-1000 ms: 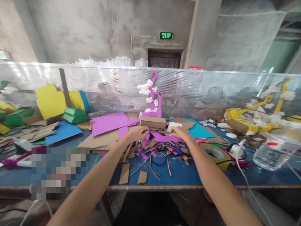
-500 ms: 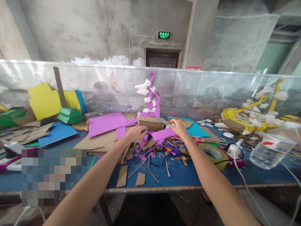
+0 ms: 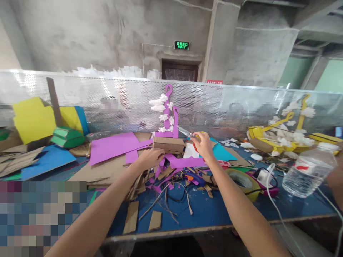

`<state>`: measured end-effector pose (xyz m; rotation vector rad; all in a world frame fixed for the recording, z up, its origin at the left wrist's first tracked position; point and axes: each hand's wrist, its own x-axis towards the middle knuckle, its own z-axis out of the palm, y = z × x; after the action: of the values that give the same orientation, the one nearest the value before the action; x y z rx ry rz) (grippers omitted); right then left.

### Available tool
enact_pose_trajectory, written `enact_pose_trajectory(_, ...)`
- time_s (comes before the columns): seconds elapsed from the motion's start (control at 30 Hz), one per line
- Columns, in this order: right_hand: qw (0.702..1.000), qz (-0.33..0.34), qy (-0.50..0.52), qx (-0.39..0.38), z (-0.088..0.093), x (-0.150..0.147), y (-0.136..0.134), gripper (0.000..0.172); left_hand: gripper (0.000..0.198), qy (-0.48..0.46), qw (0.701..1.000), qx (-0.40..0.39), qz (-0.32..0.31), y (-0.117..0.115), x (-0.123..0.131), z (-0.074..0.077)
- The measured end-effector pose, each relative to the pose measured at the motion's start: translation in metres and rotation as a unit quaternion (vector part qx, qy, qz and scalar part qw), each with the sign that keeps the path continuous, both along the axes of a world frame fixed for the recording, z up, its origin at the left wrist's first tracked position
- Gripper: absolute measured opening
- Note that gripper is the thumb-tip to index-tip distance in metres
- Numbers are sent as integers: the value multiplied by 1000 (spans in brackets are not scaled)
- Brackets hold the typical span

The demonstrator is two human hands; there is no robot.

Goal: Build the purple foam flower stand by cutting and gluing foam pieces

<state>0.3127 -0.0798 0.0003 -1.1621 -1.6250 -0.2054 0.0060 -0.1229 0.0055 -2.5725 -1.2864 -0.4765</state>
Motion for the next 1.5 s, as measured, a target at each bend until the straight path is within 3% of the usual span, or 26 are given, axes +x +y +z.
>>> enact_pose_trajectory(0.13,996,51,67,25,12,0,-7,34,31,-27,1000,-6,-1,2,-4,2)
enact_pose_trajectory(0.23,972,139,181,-56,16,0,-12,40,28,-78,997,-26,1,2,-4,6)
enact_pose_trajectory(0.33,907,245,284,-193,14,-6,-14,45,24,-138,989,-50,-10,1,-2,12)
enact_pose_trajectory(0.47,781,378,364,-340,12,-17,-18,35,25,-222,971,-84,-36,-1,1,21)
enact_pose_trajectory(0.57,691,462,383,-402,17,-21,-27,30,29,-301,943,-131,-48,1,1,24)
enact_pose_trajectory(0.63,667,501,363,-415,21,-23,-34,37,30,-349,922,-155,-60,3,-1,25)
enact_pose_trajectory(0.73,684,517,295,-421,25,-28,-43,52,31,-392,902,-163,-71,6,-2,26)
enact_pose_trajectory(0.9,800,436,152,-384,22,-49,-50,59,31,-465,860,-200,-68,2,-3,32)
enact_pose_trajectory(1.0,834,432,78,-334,21,-57,-50,61,31,-501,840,-200,-68,0,-4,35)
enact_pose_trajectory(1.17,858,418,11,-300,22,-58,-48,57,33,-531,824,-187,-69,2,-7,36)
enact_pose_trajectory(1.5,847,430,-6,-313,11,-65,-40,61,36,-515,835,-184,-62,5,-8,32)
